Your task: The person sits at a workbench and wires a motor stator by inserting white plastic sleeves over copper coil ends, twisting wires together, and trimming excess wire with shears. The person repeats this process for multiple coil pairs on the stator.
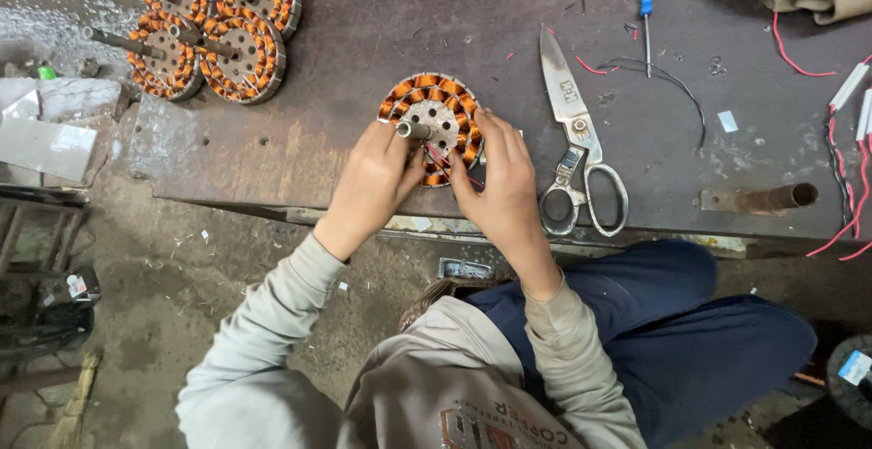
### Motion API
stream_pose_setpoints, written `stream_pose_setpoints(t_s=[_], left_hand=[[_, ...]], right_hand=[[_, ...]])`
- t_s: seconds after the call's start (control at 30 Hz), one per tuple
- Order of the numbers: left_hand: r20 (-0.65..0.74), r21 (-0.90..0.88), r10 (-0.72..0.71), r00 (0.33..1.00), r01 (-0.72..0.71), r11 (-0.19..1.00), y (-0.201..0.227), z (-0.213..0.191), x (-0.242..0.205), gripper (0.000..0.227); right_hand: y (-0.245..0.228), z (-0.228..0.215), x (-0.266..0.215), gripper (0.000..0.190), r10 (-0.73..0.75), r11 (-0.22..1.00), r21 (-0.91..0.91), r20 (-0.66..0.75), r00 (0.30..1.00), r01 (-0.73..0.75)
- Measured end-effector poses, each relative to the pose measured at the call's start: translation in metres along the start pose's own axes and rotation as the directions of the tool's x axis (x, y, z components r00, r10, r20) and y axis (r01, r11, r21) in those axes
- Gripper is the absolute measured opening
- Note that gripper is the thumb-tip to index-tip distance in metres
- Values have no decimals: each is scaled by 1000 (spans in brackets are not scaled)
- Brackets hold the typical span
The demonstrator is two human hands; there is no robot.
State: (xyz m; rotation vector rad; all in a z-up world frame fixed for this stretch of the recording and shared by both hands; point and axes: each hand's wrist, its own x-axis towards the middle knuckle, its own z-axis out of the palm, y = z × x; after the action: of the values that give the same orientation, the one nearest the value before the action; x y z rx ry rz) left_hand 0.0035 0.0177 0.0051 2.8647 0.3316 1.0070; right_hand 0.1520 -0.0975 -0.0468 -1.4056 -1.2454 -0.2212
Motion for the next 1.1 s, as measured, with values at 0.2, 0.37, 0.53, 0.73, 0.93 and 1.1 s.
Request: stream_pose_setpoints(t_s=[0.2, 0.37, 0.53, 0.73, 0.93, 1.1], left_hand=[[-56, -49, -36, 998, 33, 998, 0, 11, -8, 20], [-171, -17, -112, 979, 111, 994, 7, 29, -13, 17], [-228, -20, -171, 959, 171, 985, 17, 31, -16, 12], [-103, 55, -200, 974, 207, 977, 17, 20, -12, 10], [-124, 66, -121, 985, 129, 989, 5, 25, -8, 19], [-160, 5, -121, 980, 123, 992, 1, 30, -14, 20]], right_hand=[[0, 0, -2, 52, -8, 999, -33, 12, 1000, 8], [-3, -1, -1, 51, -9, 999, -35, 27, 1000, 10], [-3, 2, -2, 52, 5, 1000, -28, 11, 1000, -5], [-1, 1, -2, 56, 24, 1000, -3, 21, 999, -24], [1, 1, -1, 56, -4, 1000, -1, 1, 1000, 4], [0, -1, -2, 55, -16, 999, -37, 6, 1000, 16]])
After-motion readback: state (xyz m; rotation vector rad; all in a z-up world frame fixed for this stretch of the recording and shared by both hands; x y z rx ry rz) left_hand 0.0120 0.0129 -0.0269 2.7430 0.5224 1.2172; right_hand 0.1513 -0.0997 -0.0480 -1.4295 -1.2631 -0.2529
